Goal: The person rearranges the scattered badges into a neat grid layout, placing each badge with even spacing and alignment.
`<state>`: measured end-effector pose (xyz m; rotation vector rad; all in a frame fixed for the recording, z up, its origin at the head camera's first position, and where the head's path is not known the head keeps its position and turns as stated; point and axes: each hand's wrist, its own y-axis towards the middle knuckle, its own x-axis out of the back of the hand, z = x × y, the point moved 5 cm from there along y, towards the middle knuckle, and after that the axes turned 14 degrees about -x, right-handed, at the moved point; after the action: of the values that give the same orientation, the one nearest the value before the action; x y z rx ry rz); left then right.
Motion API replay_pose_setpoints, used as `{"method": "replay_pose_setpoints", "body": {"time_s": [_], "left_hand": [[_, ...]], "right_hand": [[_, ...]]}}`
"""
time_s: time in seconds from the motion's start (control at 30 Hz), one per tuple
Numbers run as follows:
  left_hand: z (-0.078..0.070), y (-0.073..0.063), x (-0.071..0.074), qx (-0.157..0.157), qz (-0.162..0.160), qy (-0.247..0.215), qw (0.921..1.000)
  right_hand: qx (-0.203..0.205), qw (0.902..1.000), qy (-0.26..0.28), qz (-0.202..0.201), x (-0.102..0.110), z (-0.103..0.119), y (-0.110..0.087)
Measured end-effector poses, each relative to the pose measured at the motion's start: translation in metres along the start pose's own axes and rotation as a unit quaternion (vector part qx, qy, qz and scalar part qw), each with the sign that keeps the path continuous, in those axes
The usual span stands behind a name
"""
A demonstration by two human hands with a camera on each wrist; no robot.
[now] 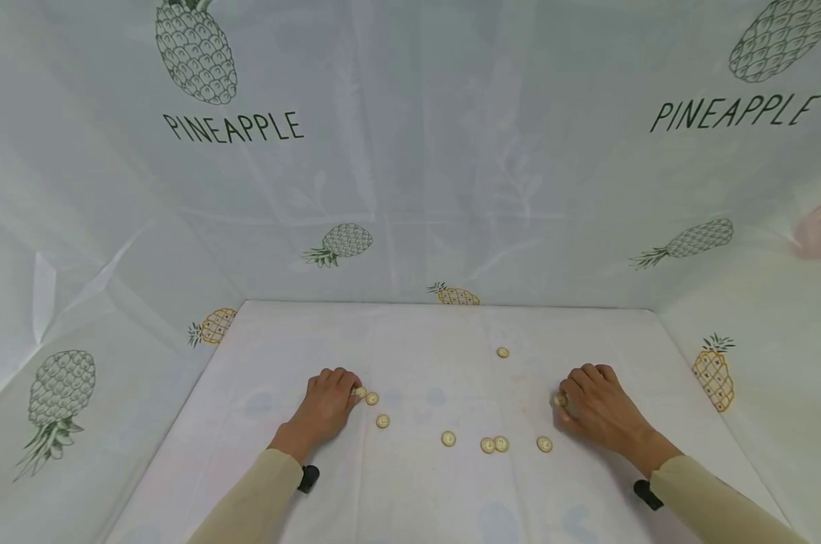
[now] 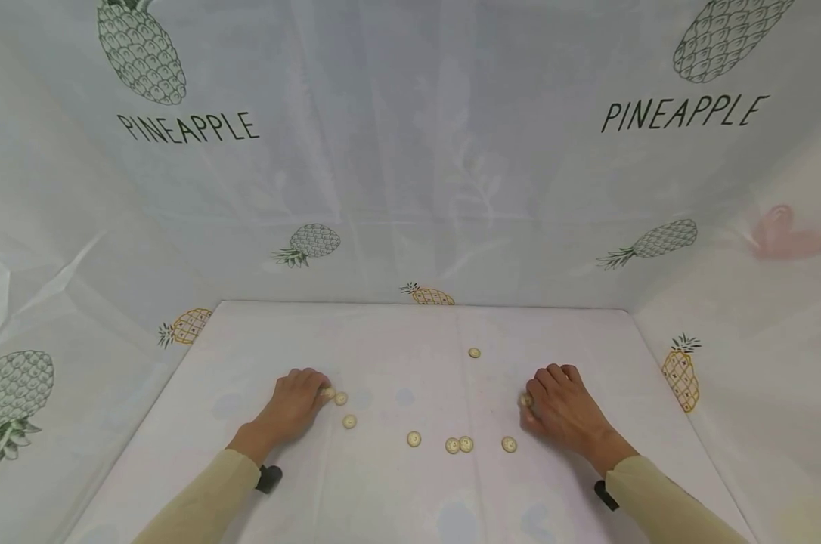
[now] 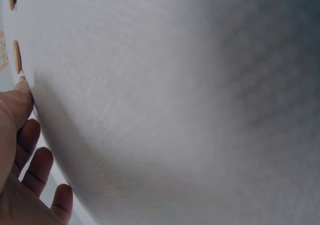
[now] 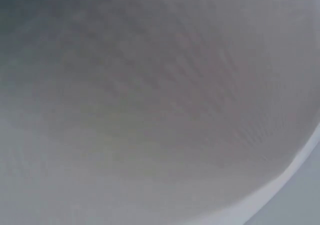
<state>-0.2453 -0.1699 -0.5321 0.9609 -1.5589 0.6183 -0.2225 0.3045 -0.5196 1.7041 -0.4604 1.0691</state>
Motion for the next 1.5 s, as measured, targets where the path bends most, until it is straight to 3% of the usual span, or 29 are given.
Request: {"method": "replay_pose_setpoints", "body": {"time_s": [0.63,1.23,1.5], "left_hand": [[0.003,0.000,-0.003,0.001,0.004,-0.009,1.0000],[0.004,0.001,-0.004,0.002,0.004,-0.003,1.0000],[0.004,0.001,-0.003,0.000,0.003,0.000,1.0000]], "right_hand": [[-0.020,0.9995,0.017,0.018,-0.009,0.008,0.029],[-0.032,0.9961,0.059,0.056,-0.034,0.040,0.091],[-0.023,0.9951,0.047,0.083,-0.052,0.054,0.114]]}}
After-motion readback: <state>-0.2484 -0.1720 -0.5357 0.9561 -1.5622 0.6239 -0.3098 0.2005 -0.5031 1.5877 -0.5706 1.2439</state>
